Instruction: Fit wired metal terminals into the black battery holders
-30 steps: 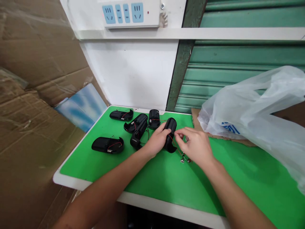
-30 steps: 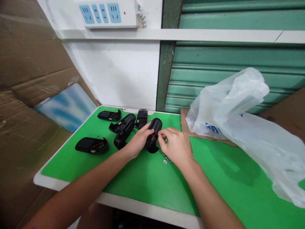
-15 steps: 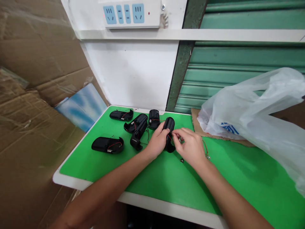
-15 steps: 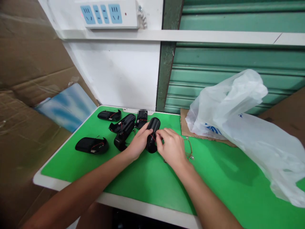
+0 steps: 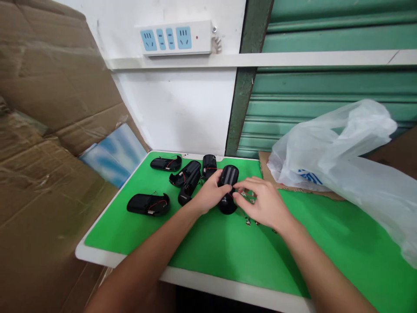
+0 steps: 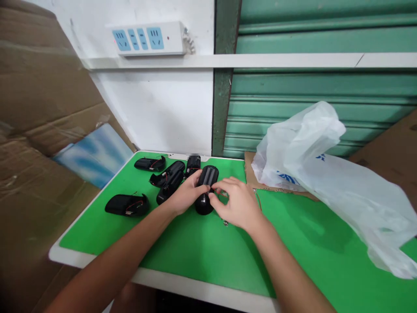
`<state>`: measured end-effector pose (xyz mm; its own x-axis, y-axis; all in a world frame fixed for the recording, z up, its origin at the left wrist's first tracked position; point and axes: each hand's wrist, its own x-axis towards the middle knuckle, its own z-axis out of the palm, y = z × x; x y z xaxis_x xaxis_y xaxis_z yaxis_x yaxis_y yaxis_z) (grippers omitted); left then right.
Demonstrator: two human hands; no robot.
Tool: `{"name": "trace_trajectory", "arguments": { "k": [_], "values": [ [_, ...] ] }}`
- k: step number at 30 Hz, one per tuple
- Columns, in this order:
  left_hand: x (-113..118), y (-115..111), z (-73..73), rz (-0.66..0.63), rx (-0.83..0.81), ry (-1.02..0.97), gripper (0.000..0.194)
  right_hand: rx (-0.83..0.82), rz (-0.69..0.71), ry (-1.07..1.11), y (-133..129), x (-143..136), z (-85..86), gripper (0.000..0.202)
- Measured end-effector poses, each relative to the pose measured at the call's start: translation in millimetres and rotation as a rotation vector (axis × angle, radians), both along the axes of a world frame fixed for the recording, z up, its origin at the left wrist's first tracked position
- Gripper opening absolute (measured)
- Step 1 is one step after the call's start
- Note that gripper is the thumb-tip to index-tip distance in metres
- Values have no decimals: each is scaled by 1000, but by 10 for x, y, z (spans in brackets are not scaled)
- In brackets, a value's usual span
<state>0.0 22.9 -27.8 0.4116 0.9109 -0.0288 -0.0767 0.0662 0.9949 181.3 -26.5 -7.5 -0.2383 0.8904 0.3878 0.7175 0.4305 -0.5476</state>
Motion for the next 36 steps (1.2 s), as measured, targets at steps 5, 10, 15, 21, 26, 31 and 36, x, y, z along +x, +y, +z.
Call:
{"name": "trace_trajectory", "arguments": {
  "k": [5, 10, 15, 21, 26, 31, 36],
  "values": [
    [-36, -10, 44, -171, -35, -80, 56, -217, 45, 540, 98, 241, 58, 32],
    [-98, -74, 163, -324, -92, -70, 79, -399, 217, 528, 47, 214, 52, 87],
    [-132, -97, 202, -378, -73, -90, 85, -482, 334, 593, -24, 108, 89, 85],
    [-112, -61, 115, -382, -83, -112, 87, -531, 330, 645, 15, 143, 85, 83],
    [-64, -82, 90, -329, -244, -175, 87, -675, 253, 776, 59, 134, -10, 84],
    [-36, -117, 185, -246, -440, -155, 72, -649, 154, 753, 108, 94, -82, 67],
    [5, -100, 199, -75, -441, -185, 62, -145, 6, 440, 131, 94, -54, 23]
  ]
}}
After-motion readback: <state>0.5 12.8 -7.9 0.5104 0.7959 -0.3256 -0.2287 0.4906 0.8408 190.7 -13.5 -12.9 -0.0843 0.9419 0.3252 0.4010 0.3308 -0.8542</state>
